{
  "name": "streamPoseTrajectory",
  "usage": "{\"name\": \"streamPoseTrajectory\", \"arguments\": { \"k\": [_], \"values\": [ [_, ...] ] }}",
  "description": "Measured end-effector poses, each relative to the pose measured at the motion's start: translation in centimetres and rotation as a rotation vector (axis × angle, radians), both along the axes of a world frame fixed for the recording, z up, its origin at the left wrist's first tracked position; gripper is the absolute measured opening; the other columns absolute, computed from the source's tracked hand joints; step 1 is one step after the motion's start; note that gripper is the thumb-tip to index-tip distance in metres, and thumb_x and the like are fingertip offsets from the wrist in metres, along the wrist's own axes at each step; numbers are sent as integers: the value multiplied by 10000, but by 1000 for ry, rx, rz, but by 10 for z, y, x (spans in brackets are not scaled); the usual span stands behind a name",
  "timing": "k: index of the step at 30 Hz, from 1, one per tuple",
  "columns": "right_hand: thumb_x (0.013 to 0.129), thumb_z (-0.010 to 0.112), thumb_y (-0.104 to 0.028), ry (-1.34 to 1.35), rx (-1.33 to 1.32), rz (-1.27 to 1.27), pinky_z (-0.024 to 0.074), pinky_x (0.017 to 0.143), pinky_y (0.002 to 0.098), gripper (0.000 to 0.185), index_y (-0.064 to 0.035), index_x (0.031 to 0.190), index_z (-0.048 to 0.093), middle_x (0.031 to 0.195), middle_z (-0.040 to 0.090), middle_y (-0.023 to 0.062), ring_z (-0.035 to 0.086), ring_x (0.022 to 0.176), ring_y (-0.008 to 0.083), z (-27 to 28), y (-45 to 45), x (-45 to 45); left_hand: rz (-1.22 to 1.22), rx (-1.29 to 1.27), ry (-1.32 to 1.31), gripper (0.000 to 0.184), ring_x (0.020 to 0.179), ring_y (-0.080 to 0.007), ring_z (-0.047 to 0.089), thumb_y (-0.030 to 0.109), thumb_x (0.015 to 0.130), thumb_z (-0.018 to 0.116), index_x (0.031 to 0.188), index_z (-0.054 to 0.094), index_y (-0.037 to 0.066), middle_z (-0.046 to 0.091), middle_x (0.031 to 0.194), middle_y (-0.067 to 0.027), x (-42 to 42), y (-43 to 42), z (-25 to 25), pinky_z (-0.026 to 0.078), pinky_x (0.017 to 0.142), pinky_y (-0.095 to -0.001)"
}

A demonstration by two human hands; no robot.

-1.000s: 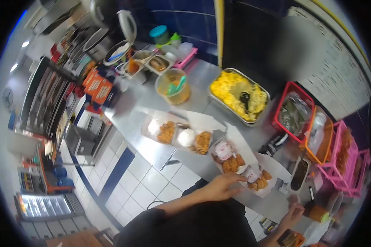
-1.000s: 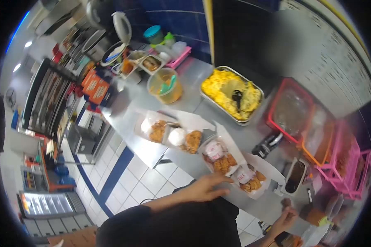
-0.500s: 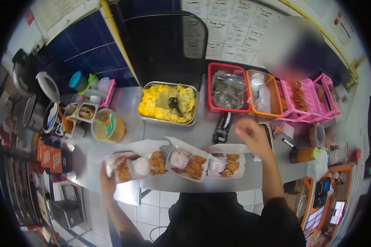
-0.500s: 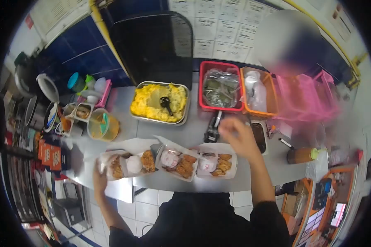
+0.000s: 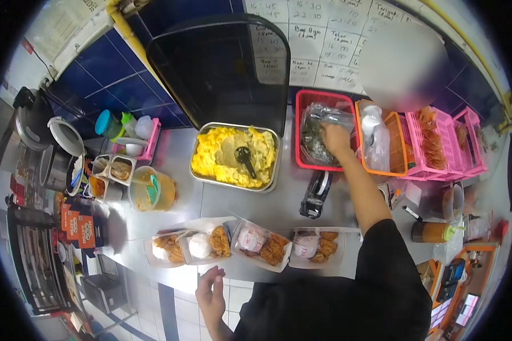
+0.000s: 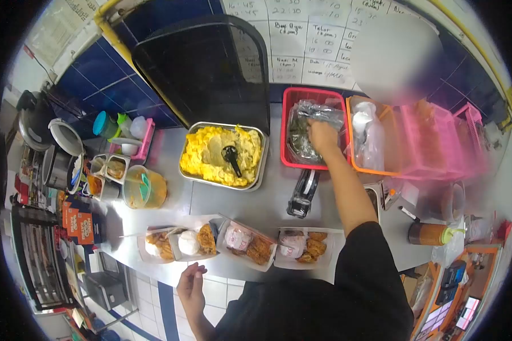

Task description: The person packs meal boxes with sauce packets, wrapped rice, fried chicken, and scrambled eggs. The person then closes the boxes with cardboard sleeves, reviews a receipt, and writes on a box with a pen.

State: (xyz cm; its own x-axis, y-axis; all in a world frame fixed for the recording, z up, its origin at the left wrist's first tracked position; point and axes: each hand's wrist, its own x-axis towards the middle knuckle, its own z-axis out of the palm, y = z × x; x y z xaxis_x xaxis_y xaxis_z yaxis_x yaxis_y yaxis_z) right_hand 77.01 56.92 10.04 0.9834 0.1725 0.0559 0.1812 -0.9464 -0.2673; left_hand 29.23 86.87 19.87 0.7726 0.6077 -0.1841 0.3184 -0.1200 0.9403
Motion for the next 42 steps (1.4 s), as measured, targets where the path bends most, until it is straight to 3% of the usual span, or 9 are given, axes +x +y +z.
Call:
{"name": "streamPoseTrajectory", "arguments": {
  "k": [5, 10, 14, 15, 16, 22, 33, 37, 42],
  "values": [
    [985, 588, -254, -298, 452, -45, 561, 790, 501, 266, -94, 1177, 678, 971, 741, 179, 721, 870, 361, -12, -42, -7, -148, -16, 35, 269, 963, -215, 693, 135, 995, 632, 1177, 666, -61, 732, 1033, -157, 27, -9, -1, 533, 883, -324],
    [1041, 560, -270, -36, 1529, -208, 604, 710, 322, 337, -11, 1256, 576, 1132, 652, 89, 667, 959, 171, 58, -61, -110, -499, -72, -32, 248, 949, -197, 693, 155, 994, 642, 1134, 690, -44, 730, 1021, -133, 57, -44, 14, 539, 858, -320],
    [1015, 618, -298, 174, 1957, -225, 615, 829, 502, 444, -106, 1392, 484, 1300, 567, 80, 642, 1066, 268, 100, -75, -261, -790, -245, -99, 239, 909, -174, 672, 129, 1008, 619, 1172, 636, -45, 701, 1035, -122, 69, -97, 15, 540, 837, -300],
    [1021, 609, -266, 223, 1974, -431, 611, 827, 519, 421, -166, 1408, 476, 1255, 594, 40, 640, 1087, 237, 94, -73, -299, -844, -317, -129, 235, 880, -171, 665, 129, 1011, 614, 1177, 627, -37, 694, 1017, -109, 71, -112, 11, 541, 823, -299],
    [1027, 598, -257, 245, 2213, -295, 614, 824, 472, 407, -156, 1403, 476, 1195, 614, 10, 633, 1092, 177, 80, -75, -334, -853, -345, -89, 243, 846, -164, 642, 144, 1014, 610, 1188, 613, -26, 675, 1010, -90, 73, -127, 8, 538, 780, -294],
    [1044, 570, -288, 333, 2261, -647, 584, 841, 394, 356, -140, 1363, 517, 1181, 642, 1, 648, 1045, 150, 78, -97, -508, -1131, -428, -138, 433, 1005, -170, 590, 153, 973, 656, 1333, 468, 1, 571, 1224, -122, 48, -225, -17, 504, 860, -310],
    [1017, 625, -235, 221, 2410, -596, 561, 913, 415, 342, -137, 1337, 550, 1239, 638, 7, 626, 1114, 151, 18, -267, -622, -1334, -231, -35, 170, 905, -138, 613, 72, 990, 604, 1117, 578, -39, 652, 1040, -101, -55, -444, -31, 510, 781, -278],
    [1021, 619, -237, 373, 2498, -618, 549, 960, 443, 375, -139, 1370, 522, 1292, 601, 14, 596, 1179, 164, 9, -332, -653, -1319, 57, -12, 193, 837, -177, 638, 77, 997, 565, 1135, 585, -56, 669, 993, -118, -87, -514, -32, 528, 735, -299],
    [1032, 604, -263, 397, 2652, -435, 534, 994, 452, 351, -163, 1357, 515, 1319, 582, 1, 573, 1211, 169, -16, -352, -658, -1267, 423, -322, 212, 1010, -284, 618, 69, 957, 574, 1122, 617, -57, 608, 1151, -207, -104, -554, -49, 528, 753, -346]
  ]
}}
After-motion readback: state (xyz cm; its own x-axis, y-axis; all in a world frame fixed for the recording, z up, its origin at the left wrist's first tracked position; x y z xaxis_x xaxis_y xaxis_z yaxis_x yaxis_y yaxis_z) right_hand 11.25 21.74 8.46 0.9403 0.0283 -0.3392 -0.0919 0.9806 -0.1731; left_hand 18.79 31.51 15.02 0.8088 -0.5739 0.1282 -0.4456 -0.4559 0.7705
